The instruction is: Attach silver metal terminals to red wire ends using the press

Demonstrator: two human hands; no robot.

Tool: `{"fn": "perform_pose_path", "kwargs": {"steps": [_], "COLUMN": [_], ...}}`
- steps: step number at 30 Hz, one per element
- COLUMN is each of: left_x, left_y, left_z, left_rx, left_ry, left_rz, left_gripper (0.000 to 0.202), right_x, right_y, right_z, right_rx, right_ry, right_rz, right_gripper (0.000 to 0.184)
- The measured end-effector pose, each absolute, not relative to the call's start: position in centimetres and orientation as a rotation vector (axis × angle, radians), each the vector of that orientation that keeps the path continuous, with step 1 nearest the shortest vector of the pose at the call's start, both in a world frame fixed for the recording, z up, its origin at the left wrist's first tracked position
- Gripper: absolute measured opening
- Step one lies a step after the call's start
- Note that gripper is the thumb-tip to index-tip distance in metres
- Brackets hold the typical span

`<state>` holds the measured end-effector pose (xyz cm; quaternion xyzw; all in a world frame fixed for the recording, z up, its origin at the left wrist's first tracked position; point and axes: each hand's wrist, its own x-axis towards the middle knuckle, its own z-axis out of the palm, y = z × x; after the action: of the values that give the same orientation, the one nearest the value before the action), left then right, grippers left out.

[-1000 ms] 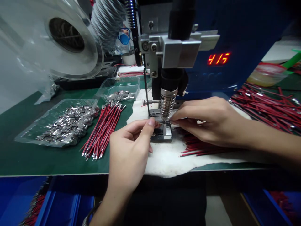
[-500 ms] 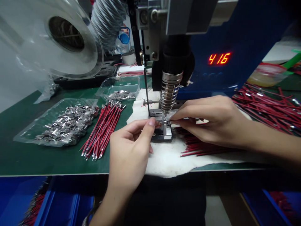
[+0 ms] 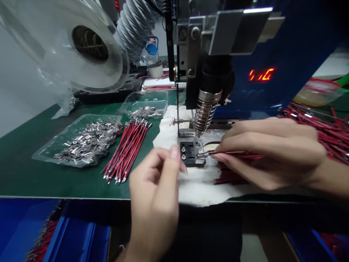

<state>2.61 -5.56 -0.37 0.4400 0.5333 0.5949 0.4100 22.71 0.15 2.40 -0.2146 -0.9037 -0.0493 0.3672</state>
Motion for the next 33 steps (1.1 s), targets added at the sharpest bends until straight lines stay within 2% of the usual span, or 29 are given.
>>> {"fn": "perform_pose_path", "kwargs": {"steps": [3,7,10,16,18,22,26,29,33], "left_x": [3.5,4.5,5.1,6.1,6.3,5.2,1.6,-1.7,-5.5], "left_y": [-7.2,-7.6,-7.0,-6.3,-6.3,-6.8,-7.1,-6.6,-5.3], "left_z": [-0.1,-0.4,-0.6,-0.4,-0.1,0.6,0.9,1.2,2.2], "left_rx": [1.236,1.413,1.543,1.613,1.597,1.376,1.346,1.558,1.930], "left_ry": [1.374,1.210,1.095,1.051,1.055,1.154,1.353,1.467,1.664], "left_rz": [1.231,1.071,1.048,1.175,1.192,1.150,1.122,1.043,0.885], "left_gripper": [0.045,0.018,0.015,0.041,0.040,0.025,0.033,0.039,0.044], "right_x": [22.8,23.0,23.1,23.0,23.0,23.4,23.8,24.0,24.3], "right_y": [-0.5,-0.9,-1.0,-1.1,-1.0,-0.2,1.6,2.8,3.5], "right_z": [3.0,3.3,3.1,2.9,3.0,3.2,2.8,2.5,2.5], "right_rx": [-0.553,-0.472,-0.412,-0.392,-0.420,-0.402,-0.317,-0.467,-0.562], "right_ry": [-2.313,-2.307,-2.322,-2.314,-2.337,-2.399,-2.449,-2.750,-2.782], "right_rz": [-0.113,-0.101,-0.106,-0.056,-0.023,0.180,0.113,0.126,0.186], "right_gripper": [0.006,0.009,0.009,0.009,0.008,0.010,0.040,0.035,0.031]}}
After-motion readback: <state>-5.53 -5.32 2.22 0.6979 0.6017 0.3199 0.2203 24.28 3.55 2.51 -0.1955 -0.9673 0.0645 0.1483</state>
